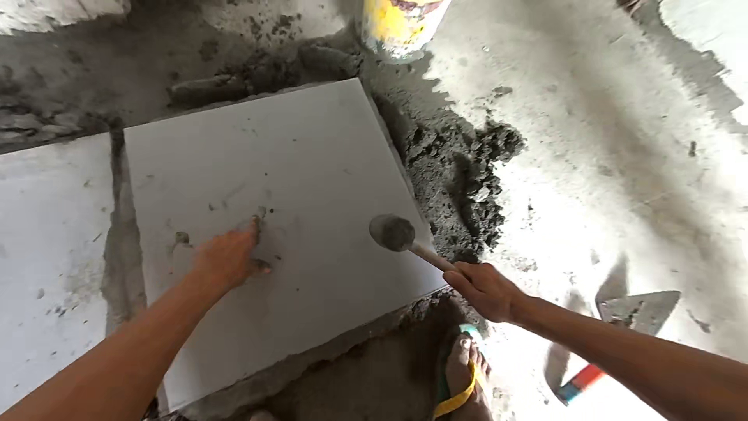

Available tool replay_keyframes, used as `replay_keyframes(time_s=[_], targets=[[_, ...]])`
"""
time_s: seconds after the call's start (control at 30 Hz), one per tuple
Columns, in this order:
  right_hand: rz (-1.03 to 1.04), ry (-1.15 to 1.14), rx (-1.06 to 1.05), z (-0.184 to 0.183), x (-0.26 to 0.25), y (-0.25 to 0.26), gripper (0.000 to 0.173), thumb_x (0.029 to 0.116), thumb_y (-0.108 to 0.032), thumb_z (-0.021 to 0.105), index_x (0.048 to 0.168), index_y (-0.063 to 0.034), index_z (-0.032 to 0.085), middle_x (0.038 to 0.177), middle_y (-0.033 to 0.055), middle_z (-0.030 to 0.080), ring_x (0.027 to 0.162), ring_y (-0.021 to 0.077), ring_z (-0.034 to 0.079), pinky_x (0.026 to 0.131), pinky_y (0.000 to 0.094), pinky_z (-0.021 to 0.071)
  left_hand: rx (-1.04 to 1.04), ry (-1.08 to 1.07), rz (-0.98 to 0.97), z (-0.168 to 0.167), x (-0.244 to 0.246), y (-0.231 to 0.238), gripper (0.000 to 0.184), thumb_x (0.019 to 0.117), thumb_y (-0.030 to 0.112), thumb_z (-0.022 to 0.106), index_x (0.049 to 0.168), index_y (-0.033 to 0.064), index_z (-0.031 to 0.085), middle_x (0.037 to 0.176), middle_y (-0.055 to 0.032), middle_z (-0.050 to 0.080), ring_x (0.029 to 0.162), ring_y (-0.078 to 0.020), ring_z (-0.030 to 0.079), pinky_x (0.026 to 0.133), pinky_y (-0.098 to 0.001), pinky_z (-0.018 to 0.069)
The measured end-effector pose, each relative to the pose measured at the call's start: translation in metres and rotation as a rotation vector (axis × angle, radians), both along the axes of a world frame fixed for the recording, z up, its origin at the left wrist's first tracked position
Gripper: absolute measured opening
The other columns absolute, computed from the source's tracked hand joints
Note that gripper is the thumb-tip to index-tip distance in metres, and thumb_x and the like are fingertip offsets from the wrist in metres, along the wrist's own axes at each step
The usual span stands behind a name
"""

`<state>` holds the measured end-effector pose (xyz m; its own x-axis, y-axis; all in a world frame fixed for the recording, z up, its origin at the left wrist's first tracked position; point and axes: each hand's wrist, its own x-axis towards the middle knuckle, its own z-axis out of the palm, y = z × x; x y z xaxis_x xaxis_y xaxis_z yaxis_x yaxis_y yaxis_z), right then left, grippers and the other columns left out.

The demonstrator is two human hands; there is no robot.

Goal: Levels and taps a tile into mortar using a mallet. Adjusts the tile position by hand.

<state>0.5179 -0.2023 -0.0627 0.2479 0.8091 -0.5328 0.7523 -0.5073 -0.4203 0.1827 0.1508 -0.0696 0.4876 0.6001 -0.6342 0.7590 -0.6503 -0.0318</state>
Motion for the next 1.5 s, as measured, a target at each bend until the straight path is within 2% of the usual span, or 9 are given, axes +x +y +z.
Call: replay_keyframes(time_s=[0.07,0.3,0.43,0.83,1.03,1.17,1.27,1.37,1.5], targets=[[-0.076,0.024,-0.138,-0.001,0.005,0.019,0.064,0.1053,-0.063,0.032,0.094,-0.0086,0.064,0.071,0.0064,0.059,0.068,0.0237,0.064,0.066,0.0484,0.0541,-0.027,-0.044,-0.031,-0.006,0.036,-0.009,0.105,0.0799,0.053,0.085,0.161,0.0153,0.028,0.109,-0.0198,0.069,0.097,-0.0402,0.070,0.081,-0.0577,0.0579],[-0.306,0.056,-0.010,-0.012,0.011,0.111,0.060,0.1101,-0.052,0.030,0.096,-0.0037,0.064,0.080,0.0137,0.062,0.079,0.0296,0.065,0.074,0.0517,0.0533,-0.077,0.126,-0.083,-0.013,0.073,-0.018,0.116,0.0843,0.042,0.083,0.163,0.0027,0.007,0.120,-0.0239,0.066,0.108,-0.0419,0.068,0.089,-0.0547,0.0571],[-0.425,0.059,0.188,-0.017,0.013,0.189,0.056,0.1108,-0.048,0.032,0.099,-0.0039,0.065,0.080,0.0127,0.062,0.076,0.0287,0.064,0.070,0.0515,0.0533,-0.117,0.138,-0.019,-0.013,0.078,-0.015,0.118,0.0835,0.033,0.084,0.164,0.0024,0.004,0.128,-0.0280,0.062,0.113,-0.0455,0.066,0.092,-0.0573,0.0562],[-0.514,0.139,0.227,-0.026,0.008,0.323,0.073,0.1094,-0.058,0.026,0.105,0.0044,0.065,0.086,0.0246,0.062,0.073,0.0387,0.063,0.068,0.0589,0.0524,-0.235,0.062,0.085,-0.009,0.076,-0.020,0.111,0.0862,0.015,0.078,0.165,0.0055,0.000,0.123,-0.0247,0.066,0.108,-0.0434,0.069,0.086,-0.0552,0.0581],[-0.475,0.123,0.212,-0.039,-0.032,0.366,0.074,0.1088,-0.059,0.025,0.092,0.0026,0.062,0.073,0.0194,0.058,0.062,0.0342,0.059,0.059,0.0540,0.0501,-0.302,-0.034,0.093,-0.018,0.069,-0.016,0.103,0.0888,0.008,0.073,0.165,0.0038,0.003,0.120,-0.0255,0.067,0.104,-0.0433,0.069,0.084,-0.0559,0.0575],[-0.312,0.120,0.276,-0.046,-0.091,0.396,0.066,0.1105,-0.052,0.027,0.087,0.0004,0.059,0.071,0.0163,0.056,0.066,0.0327,0.060,0.062,0.0525,0.0503,-0.329,-0.085,0.123,-0.020,0.068,-0.015,0.080,0.0994,0.000,0.051,0.165,0.0051,0.005,0.121,-0.0259,0.067,0.103,-0.0435,0.070,0.082,-0.0564,0.0580],[-0.254,0.138,0.186,-0.043,-0.130,0.419,0.068,0.1094,-0.055,0.030,0.091,0.0008,0.063,0.076,0.0177,0.059,0.071,0.0335,0.062,0.066,0.0533,0.0518,-0.342,-0.148,0.118,-0.014,0.062,-0.012,0.075,0.1010,0.001,0.050,0.165,0.0063,0.011,0.122,-0.0263,0.066,0.102,-0.0451,0.069,0.080,-0.0581,0.0577],[-0.209,0.145,0.263,-0.039,-0.166,0.433,0.065,0.1093,-0.055,0.030,0.087,-0.0016,0.061,0.071,0.0145,0.056,0.066,0.0303,0.060,0.062,0.0509,0.0510,-0.255,-0.315,0.223,-0.009,0.017,0.024,0.073,0.0973,0.013,0.065,0.160,0.0046,0.030,0.121,-0.0272,0.067,0.103,-0.0464,0.069,0.083,-0.0608,0.0572],[-0.145,0.152,0.184,-0.036,-0.187,0.442,0.068,0.1080,-0.059,0.030,0.086,-0.0031,0.061,0.069,0.0129,0.055,0.062,0.0280,0.058,0.058,0.0472,0.0498,-0.056,-0.133,0.497,-0.006,-0.079,0.103,0.106,0.0841,0.035,0.083,0.164,0.0091,0.019,0.118,-0.0211,0.069,0.105,-0.0409,0.069,0.086,-0.0577,0.0562]])
